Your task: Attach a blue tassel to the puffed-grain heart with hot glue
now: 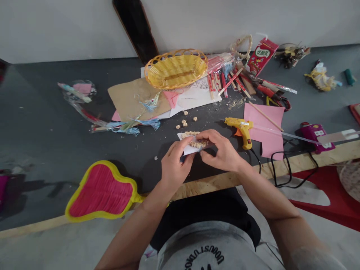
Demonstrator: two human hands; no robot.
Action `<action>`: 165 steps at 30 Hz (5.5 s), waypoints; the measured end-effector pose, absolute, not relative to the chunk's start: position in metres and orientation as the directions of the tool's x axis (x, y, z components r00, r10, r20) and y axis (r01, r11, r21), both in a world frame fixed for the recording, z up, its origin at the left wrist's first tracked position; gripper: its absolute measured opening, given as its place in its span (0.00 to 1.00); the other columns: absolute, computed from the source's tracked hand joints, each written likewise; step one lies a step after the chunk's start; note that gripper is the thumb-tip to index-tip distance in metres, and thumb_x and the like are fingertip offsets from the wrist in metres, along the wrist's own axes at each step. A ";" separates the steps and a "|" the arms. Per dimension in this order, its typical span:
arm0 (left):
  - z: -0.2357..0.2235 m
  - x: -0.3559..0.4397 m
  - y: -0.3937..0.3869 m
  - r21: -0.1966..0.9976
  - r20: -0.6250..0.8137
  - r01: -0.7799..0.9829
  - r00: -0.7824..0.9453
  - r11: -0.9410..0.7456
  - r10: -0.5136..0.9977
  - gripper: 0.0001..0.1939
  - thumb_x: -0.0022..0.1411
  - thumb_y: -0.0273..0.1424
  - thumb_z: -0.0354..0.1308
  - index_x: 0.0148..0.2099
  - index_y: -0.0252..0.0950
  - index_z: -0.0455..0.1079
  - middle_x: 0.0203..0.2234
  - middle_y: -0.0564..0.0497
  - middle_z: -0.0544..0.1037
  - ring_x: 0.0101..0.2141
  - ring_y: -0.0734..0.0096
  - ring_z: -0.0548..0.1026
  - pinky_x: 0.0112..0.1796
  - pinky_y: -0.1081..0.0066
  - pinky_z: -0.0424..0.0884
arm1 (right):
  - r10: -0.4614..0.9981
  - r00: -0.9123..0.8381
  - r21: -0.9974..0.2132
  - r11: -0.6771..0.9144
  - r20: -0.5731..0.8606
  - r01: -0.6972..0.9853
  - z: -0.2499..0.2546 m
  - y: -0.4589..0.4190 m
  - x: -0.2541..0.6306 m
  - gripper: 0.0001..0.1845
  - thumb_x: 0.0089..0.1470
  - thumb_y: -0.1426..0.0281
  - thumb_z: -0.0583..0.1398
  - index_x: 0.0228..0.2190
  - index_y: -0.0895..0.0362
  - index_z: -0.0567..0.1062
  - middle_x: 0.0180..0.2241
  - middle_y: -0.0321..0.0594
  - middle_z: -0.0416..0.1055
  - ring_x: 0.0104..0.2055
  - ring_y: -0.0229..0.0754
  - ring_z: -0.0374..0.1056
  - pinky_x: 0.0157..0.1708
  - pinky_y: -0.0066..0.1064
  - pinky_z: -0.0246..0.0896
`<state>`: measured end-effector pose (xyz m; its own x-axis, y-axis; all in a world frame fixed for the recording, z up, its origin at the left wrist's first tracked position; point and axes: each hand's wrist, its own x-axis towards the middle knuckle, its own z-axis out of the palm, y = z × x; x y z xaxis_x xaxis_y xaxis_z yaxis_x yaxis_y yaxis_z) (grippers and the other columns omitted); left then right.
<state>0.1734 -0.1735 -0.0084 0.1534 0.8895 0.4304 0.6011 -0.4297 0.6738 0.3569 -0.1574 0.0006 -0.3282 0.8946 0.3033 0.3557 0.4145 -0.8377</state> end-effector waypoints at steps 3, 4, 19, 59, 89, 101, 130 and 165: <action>-0.010 0.172 -0.173 0.728 0.390 0.567 0.119 -0.385 0.913 0.17 0.62 0.26 0.61 0.54 0.40 0.73 0.43 0.51 0.82 0.42 0.69 0.80 0.43 0.72 0.76 | 0.889 -0.342 -0.828 0.425 0.304 0.366 0.000 -0.158 0.358 0.23 0.50 0.75 0.60 0.49 0.53 0.69 0.48 0.44 0.72 0.51 0.46 0.70 0.47 0.39 0.72; -0.011 0.172 -0.173 0.753 0.367 0.551 0.103 -0.360 0.925 0.17 0.62 0.26 0.61 0.54 0.40 0.73 0.43 0.51 0.82 0.42 0.69 0.80 0.43 0.72 0.76 | 0.886 -0.348 -0.825 0.429 0.306 0.369 0.000 -0.157 0.358 0.24 0.50 0.75 0.61 0.50 0.53 0.69 0.49 0.45 0.72 0.53 0.46 0.69 0.47 0.40 0.72; -0.015 0.169 -0.172 0.934 0.202 0.305 -0.026 -0.184 0.979 0.21 0.59 0.40 0.67 0.52 0.38 0.73 0.49 0.46 0.80 0.45 0.63 0.81 0.44 0.68 0.81 | 0.998 0.004 -0.985 0.057 0.058 0.161 -0.018 -0.147 0.362 0.20 0.64 0.52 0.55 0.47 0.54 0.69 0.41 0.41 0.72 0.38 0.38 0.68 0.35 0.30 0.68; -0.021 0.173 -0.168 0.986 0.083 0.134 0.097 -0.096 0.992 0.46 0.63 0.52 0.59 0.72 0.47 0.37 0.50 0.42 0.78 0.47 0.59 0.81 0.45 0.60 0.81 | 0.991 -0.014 -0.989 0.133 0.133 0.070 -0.016 -0.155 0.355 0.33 0.55 0.62 0.66 0.57 0.43 0.57 0.53 0.41 0.66 0.45 0.41 0.68 0.39 0.34 0.75; -0.024 0.175 -0.166 0.990 -0.068 -0.121 0.044 0.073 0.997 0.54 0.52 0.44 0.73 0.70 0.47 0.42 0.47 0.47 0.78 0.46 0.59 0.81 0.46 0.62 0.79 | 0.972 0.026 -0.969 0.231 0.234 0.090 -0.021 -0.157 0.349 0.35 0.56 0.59 0.65 0.59 0.43 0.56 0.53 0.43 0.65 0.49 0.44 0.67 0.39 0.36 0.74; -0.022 0.182 -0.167 0.901 -0.182 -0.368 0.163 0.231 0.970 0.48 0.48 0.33 0.76 0.65 0.50 0.55 0.64 0.47 0.66 0.56 0.58 0.73 0.50 0.63 0.76 | 0.953 0.085 -0.956 0.285 0.291 0.075 -0.022 -0.154 0.351 0.34 0.55 0.61 0.67 0.58 0.42 0.59 0.52 0.41 0.66 0.55 0.45 0.65 0.44 0.37 0.75; -0.019 0.176 -0.165 0.913 -0.215 -0.333 0.103 0.237 0.971 0.45 0.42 0.30 0.78 0.59 0.42 0.62 0.31 0.58 0.72 0.27 0.79 0.71 0.32 0.74 0.74 | 0.960 0.077 -0.963 0.269 0.271 0.029 -0.024 -0.152 0.355 0.36 0.54 0.58 0.68 0.59 0.41 0.57 0.53 0.41 0.65 0.50 0.43 0.67 0.43 0.38 0.76; -0.004 0.147 -0.144 0.926 -0.274 -0.156 0.346 0.343 0.897 0.50 0.44 0.29 0.77 0.66 0.46 0.58 0.56 0.45 0.74 0.53 0.54 0.76 0.49 0.62 0.77 | 0.960 -0.097 -0.962 0.267 0.261 0.051 -0.019 -0.157 0.354 0.38 0.57 0.57 0.65 0.62 0.41 0.54 0.59 0.44 0.63 0.40 0.39 0.72 0.32 0.33 0.74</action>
